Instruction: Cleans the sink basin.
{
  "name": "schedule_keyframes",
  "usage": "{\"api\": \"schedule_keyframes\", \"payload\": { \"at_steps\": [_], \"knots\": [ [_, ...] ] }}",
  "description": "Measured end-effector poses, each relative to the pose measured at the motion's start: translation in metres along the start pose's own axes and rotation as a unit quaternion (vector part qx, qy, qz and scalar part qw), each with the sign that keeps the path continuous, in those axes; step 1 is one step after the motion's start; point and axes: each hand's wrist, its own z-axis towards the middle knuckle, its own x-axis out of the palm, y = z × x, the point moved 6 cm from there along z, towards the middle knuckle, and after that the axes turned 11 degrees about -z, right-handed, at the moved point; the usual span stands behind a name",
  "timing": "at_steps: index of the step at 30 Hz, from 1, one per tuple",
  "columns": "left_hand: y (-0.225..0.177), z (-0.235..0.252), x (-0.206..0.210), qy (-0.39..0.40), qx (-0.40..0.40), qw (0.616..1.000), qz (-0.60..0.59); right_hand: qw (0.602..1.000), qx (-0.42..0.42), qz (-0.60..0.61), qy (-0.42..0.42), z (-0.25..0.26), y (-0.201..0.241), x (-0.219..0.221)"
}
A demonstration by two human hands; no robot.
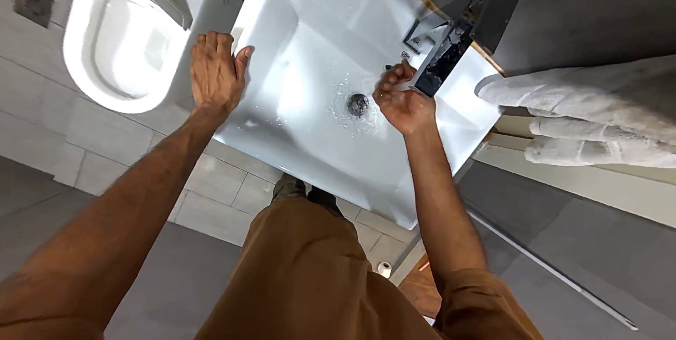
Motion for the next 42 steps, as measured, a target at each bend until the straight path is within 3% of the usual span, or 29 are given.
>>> {"api": "schedule_keyframes", "payload": {
  "at_steps": [2, 5, 7, 9, 11, 13, 14, 15, 16, 18, 19, 21, 23, 25, 28, 30, 32, 33, 37, 40, 42],
  "knots": [
    [-0.002, 0.002, -0.001, -0.010, 0.019, 1.000, -0.006, 0.990, -0.017, 0.107, 0.094, 0.009, -0.002, 0.019],
    [-0.009, -0.006, -0.005, -0.017, 0.085, 0.996, -0.025, 0.985, -0.012, 0.106, 0.133, -0.012, -0.011, 0.036],
    [-0.026, -0.014, -0.009, 0.008, 0.145, 0.988, -0.046, 0.992, 0.033, -0.015, 0.119, -0.053, -0.023, 0.026],
    [-0.061, -0.023, 0.002, 0.049, 0.195, 0.975, -0.093, 0.965, 0.121, -0.189, 0.135, -0.110, -0.044, -0.011],
    [-0.115, -0.021, 0.030, 0.121, 0.191, 0.958, -0.175, 0.869, 0.240, -0.406, 0.147, -0.149, -0.062, -0.060],
    [-0.173, -0.007, 0.078, 0.250, 0.111, 0.908, -0.318, 0.697, 0.319, -0.631, 0.115, -0.171, -0.064, -0.104],
    [-0.200, 0.000, 0.105, 0.307, 0.030, 0.852, -0.423, 0.603, 0.338, -0.717, 0.091, -0.176, -0.057, -0.118],
    [-0.225, 0.005, 0.129, 0.348, -0.077, 0.775, -0.523, 0.539, 0.342, -0.768, 0.058, -0.178, -0.046, -0.124],
    [-0.247, 0.010, 0.147, 0.369, -0.172, 0.693, -0.596, 0.520, 0.314, -0.794, 0.017, -0.176, -0.033, -0.124],
    [-0.277, 0.017, 0.173, 0.422, -0.258, 0.564, -0.662, 0.545, 0.200, -0.810, -0.080, -0.168, -0.006, -0.115],
    [-0.285, 0.018, 0.184, 0.458, -0.256, 0.538, -0.660, 0.558, 0.142, -0.808, -0.123, -0.165, 0.005, -0.105],
    [-0.290, 0.014, 0.179, 0.510, -0.211, 0.539, -0.636, 0.588, 0.058, -0.785, -0.186, -0.154, 0.019, -0.085],
    [-0.283, 0.006, 0.150, 0.518, -0.177, 0.566, -0.617, 0.663, -0.007, -0.714, -0.224, -0.126, 0.024, -0.072],
    [-0.263, -0.003, 0.116, 0.491, -0.171, 0.605, -0.603, 0.779, -0.037, -0.578, -0.239, -0.087, 0.020, -0.062],
    [-0.198, -0.025, 0.079, 0.406, -0.189, 0.707, -0.547, 0.933, -0.018, -0.293, -0.208, -0.041, 0.006, -0.028],
    [-0.141, -0.052, 0.055, 0.339, -0.210, 0.788, -0.468, 0.985, -0.007, -0.099, -0.139, -0.013, -0.002, -0.005],
    [-0.094, -0.082, 0.032, 0.284, -0.249, 0.827, -0.416, 0.996, -0.031, 0.055, -0.064, 0.015, -0.008, 0.015],
    [-0.077, -0.089, 0.028, 0.264, -0.274, 0.830, -0.408, 0.996, -0.045, 0.069, -0.046, 0.025, -0.010, 0.024],
    [-0.048, -0.095, 0.035, 0.216, -0.342, 0.786, -0.467, 0.995, -0.045, -0.061, 0.059, 0.026, -0.008, 0.060],
    [-0.063, -0.084, 0.037, 0.189, -0.367, 0.748, -0.519, 0.996, -0.077, 0.024, -0.046, 0.021, 0.000, 0.046],
    [-0.082, -0.073, 0.038, 0.194, -0.371, 0.733, -0.536, 0.990, -0.029, 0.115, -0.075, 0.018, -0.004, 0.039]
  ]
}}
